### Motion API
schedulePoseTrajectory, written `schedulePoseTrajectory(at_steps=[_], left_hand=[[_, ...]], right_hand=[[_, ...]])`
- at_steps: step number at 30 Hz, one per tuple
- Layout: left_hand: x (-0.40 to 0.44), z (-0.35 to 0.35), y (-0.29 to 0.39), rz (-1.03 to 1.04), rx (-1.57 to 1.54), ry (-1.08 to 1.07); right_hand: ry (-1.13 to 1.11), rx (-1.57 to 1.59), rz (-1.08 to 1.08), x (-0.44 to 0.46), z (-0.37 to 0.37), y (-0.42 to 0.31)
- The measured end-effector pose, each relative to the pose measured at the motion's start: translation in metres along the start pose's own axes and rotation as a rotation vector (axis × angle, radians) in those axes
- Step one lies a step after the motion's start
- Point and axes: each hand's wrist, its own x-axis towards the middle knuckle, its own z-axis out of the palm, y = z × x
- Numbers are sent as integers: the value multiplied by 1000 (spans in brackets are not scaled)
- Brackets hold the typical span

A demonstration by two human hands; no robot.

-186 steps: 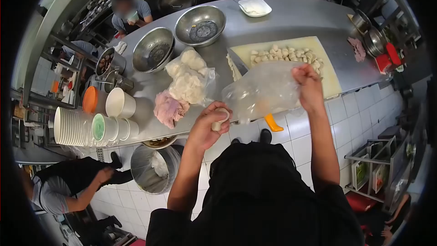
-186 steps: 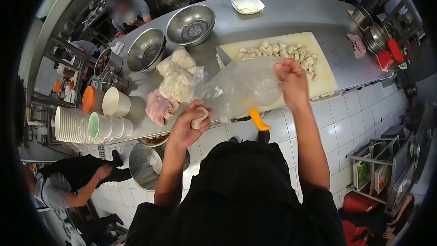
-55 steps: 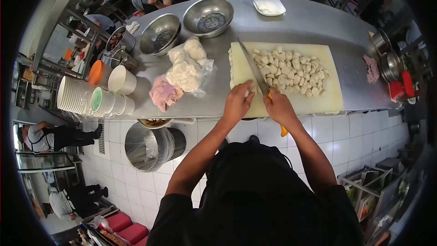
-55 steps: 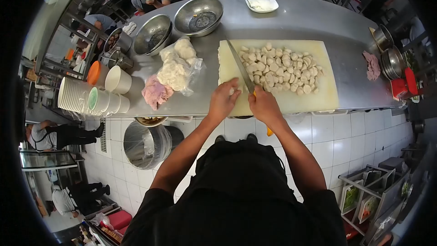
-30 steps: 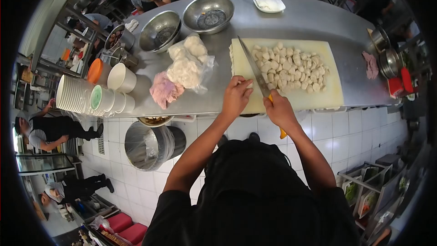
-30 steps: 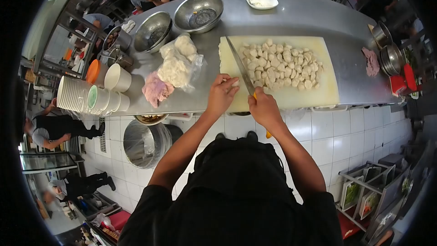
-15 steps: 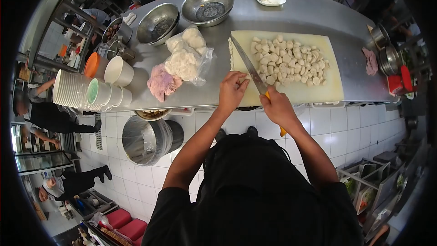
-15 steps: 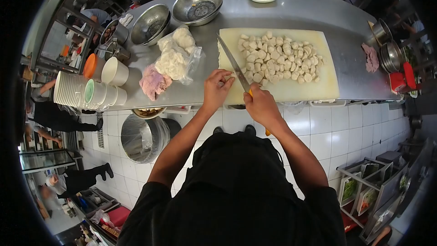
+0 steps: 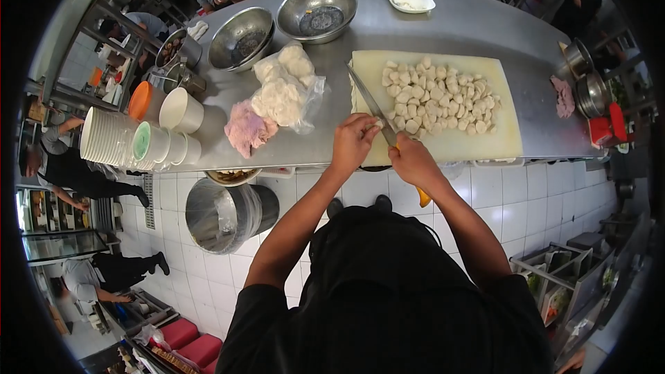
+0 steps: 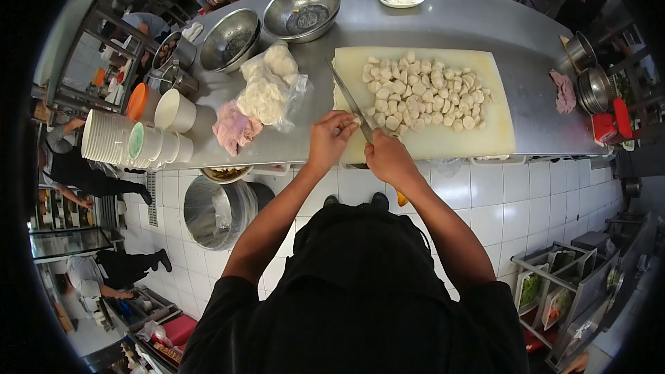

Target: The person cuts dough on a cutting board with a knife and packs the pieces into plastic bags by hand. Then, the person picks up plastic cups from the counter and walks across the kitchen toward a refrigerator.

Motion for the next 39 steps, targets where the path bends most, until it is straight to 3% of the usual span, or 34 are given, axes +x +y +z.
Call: schedulePoseTrajectory(at_steps=[8,11,14,20,26,33,39], left_hand=[[4,24,-9,211,127,-42],[4,20,3,155,135,-78],[-8,11,12,133,112,21],[-25,-18,10,166,154,-70],[-22,-9,5,82,117,3],[-15,3,-9,160,97,38],[-15,-2,-2,129,62,53]], right_hand=[[140,16,10,9,-14,17],[160,20,13,7,-19,12],[132,80,38,-3,-23,0],[78,146,24,-14,-3,2],[108,63,-17,-12,5,5],[139,40,61,-15,-15,-2],[181,-17,-36,-20,-12,-14]])
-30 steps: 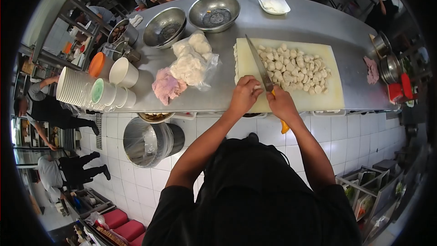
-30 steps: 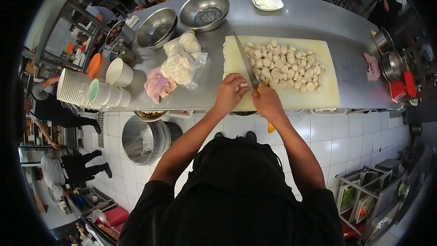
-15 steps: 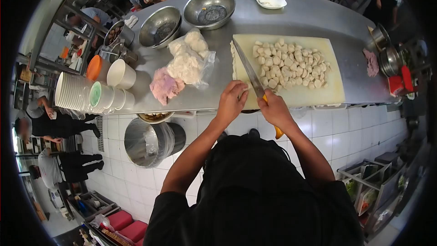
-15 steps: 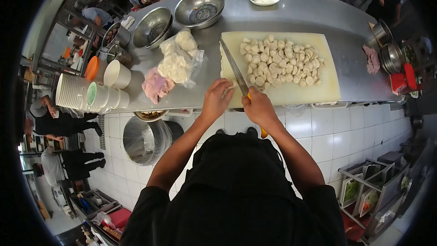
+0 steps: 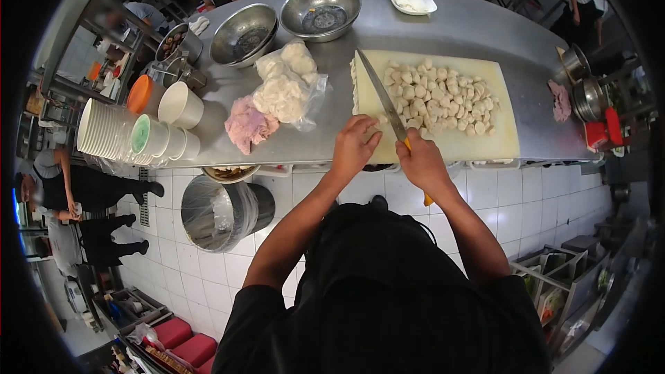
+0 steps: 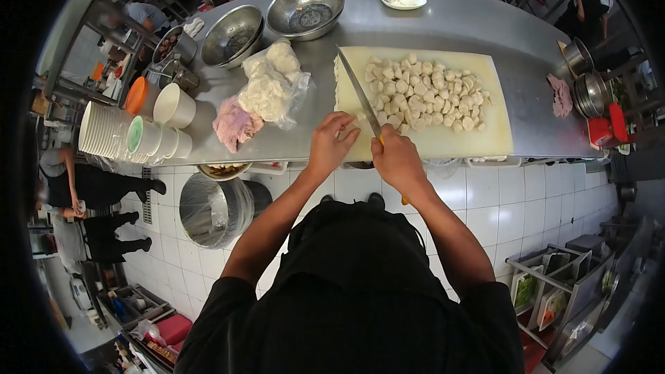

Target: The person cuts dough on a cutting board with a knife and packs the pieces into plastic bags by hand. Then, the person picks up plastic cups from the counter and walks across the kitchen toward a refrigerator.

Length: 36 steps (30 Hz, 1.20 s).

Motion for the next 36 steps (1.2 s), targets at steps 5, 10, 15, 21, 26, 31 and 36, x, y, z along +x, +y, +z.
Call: schedulePoseTrajectory(at_steps=[5,10,15,21,26,31,36], left_hand=[[4,6,-4,14,-6,7],[10,0,-4,40,43,-4],[7,-9,-2,60,25,-39],[4,-10,-2,6,-39,-37],[3,-9,-3,13,-13,-49],[1,-9,-6,40,-32,-47],[-1,-11,-5,46,-32,-60]], right_hand=[[-29,-17,-18,-2,2,-9],[-30,-22,-16,-1,3,-10],[-54,-11,-6,-7,9,-13],[-42,-64,1,-7,15,-15],[-63,-102,-2,-8,17,-20],[-87,-130,26,-2,28,-15],[-103,-107,47,10,32,-8]])
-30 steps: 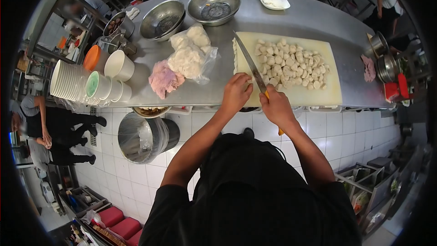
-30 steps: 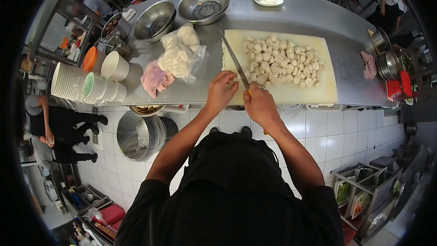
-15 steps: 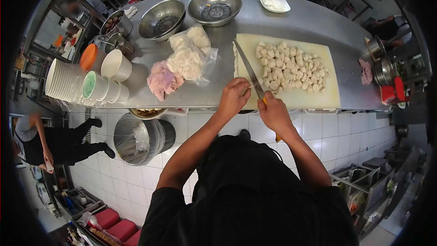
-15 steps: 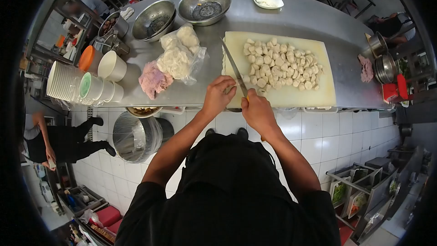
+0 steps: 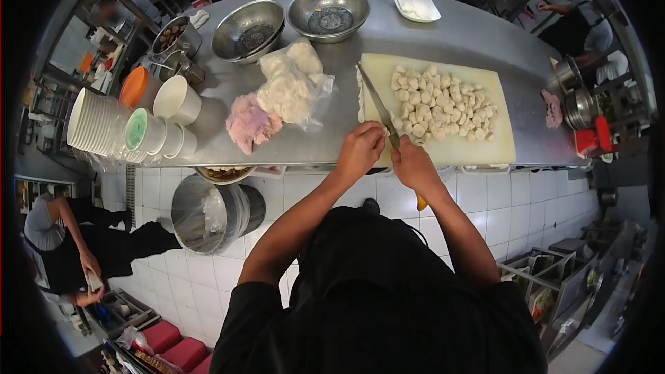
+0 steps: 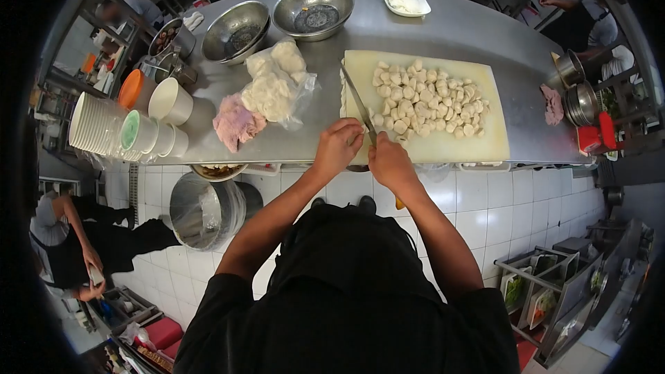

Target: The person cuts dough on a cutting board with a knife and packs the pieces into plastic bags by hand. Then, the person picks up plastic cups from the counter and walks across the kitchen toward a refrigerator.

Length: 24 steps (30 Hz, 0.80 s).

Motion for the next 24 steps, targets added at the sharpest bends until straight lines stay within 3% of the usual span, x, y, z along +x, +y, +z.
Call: schedulePoseTrajectory(at_steps=[6,12,15,17,20,24], left_hand=[[7,1,5,17,18,44],[36,25,-7,-62,63,50],[50,36,-16,-50,12,54],[54,25,-7,-104,-55,36],[77,15,43,175,133,87],[90,20,80,214,45,3]], right_hand=[[6,226,1,8,-14,6],[120,136,97,1,-45,10],[458,11,-82,2,-37,35],[542,-5,-79,-5,-44,37],[614,-19,-51,-15,-47,48],[610,117,-97,-21,-42,48]])
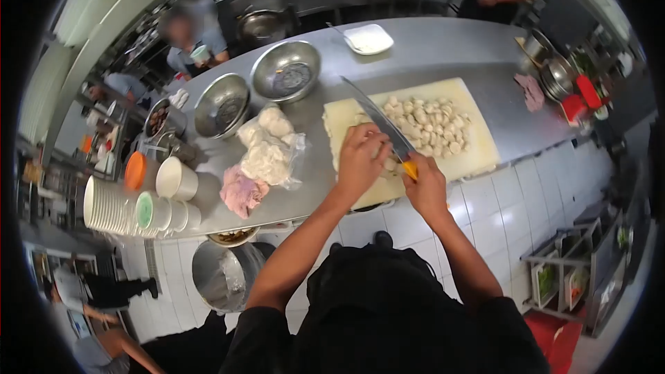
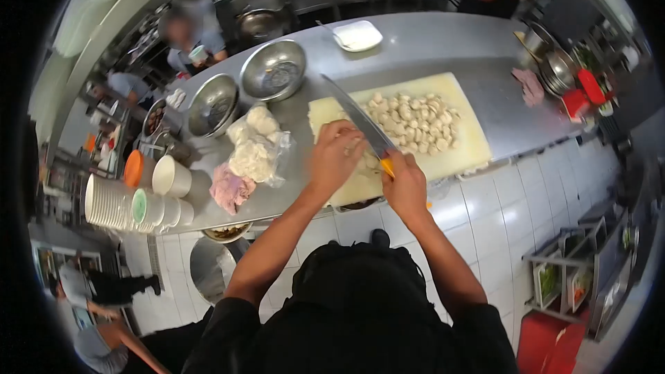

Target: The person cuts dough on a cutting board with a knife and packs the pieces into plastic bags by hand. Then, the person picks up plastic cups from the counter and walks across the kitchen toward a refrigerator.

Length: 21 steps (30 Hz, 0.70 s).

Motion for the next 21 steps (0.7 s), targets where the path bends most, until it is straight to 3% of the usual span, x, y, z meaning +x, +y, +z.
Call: schedulePoseTrajectory(at_steps=[3,7,10,12,15,18,21], left_hand=[[2,-12,11,-24,-6,52],[-23,-49,2,-280,-106,93],[-48,-98,5,-447,-149,120],[-73,-126,-2,-484,-144,184],[-104,-154,-7,-701,-121,277],[-116,-157,-24,-768,-179,300],[-99,-151,-31,-695,-168,187]], right_hand=[[-92,265,163,-14,8,-19],[-206,393,209,-25,20,-53],[-215,319,98,-31,47,-57],[-281,424,185,-40,62,-68],[-373,583,351,-46,87,-83],[-374,637,386,-53,125,-82],[-293,511,323,-49,154,-92]])
